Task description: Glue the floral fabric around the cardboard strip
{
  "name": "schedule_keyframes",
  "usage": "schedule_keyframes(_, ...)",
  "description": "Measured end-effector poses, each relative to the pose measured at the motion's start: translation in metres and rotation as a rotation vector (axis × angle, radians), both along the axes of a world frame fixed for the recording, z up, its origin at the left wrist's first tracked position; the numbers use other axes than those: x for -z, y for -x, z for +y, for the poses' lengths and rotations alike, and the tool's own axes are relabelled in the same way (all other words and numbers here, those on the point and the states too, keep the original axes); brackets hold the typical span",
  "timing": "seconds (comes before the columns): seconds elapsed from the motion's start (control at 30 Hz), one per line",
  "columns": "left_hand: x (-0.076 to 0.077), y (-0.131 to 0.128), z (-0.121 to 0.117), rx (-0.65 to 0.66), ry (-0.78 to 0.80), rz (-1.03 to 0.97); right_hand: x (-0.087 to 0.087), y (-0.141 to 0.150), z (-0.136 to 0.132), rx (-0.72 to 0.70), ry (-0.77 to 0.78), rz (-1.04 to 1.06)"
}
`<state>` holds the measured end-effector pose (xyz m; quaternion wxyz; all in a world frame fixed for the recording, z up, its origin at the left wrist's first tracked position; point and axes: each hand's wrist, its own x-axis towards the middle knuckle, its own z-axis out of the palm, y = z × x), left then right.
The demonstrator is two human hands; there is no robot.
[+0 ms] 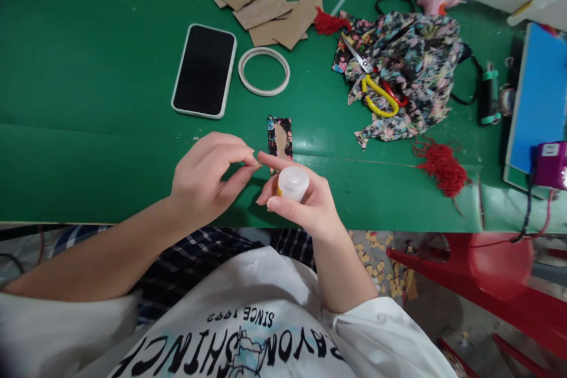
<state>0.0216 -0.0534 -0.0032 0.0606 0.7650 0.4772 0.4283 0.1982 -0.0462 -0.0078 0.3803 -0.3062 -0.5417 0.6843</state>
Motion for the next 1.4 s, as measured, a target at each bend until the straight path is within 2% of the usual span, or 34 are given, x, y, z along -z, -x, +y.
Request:
schedule_keyframes(0.17,-0.0004,0.0000,0.0004,0.013,-0.004,-0.014,-0.0009,-0.0001,-0.0005,0.003,-0.002,0.000)
schedule_keyframes(0.37,-0.0007,0.0004,0.0004,0.028,-0.019,-0.026,-0.0004,0.0015,-0.0008,0.014,0.079,0.119)
schedule_keyframes(0.87,0.0004,0.0014,0.0026,-0.005,-0.076,-0.040,0.0014,0.0004,0.0005,0.036,0.134,0.202)
schedule_keyframes(1.03,0.0009,0.0008,0.0027,0.000,-0.092,-0.042,0.0008,0.0006,0.0006,0.050,0.154,0.199)
schedule_keyframes(1.2,-0.0013,0.0012,0.0034,-0.060,-0.126,-0.047,0.0014,0.0001,0.0001,0.027,0.172,0.197)
schedule_keyframes(1.4,-0.0014,-0.0003,0.0030,-0.084,-0.121,-0.044,-0.0015,0.0032,-0.0039,0.044,0.086,0.097)
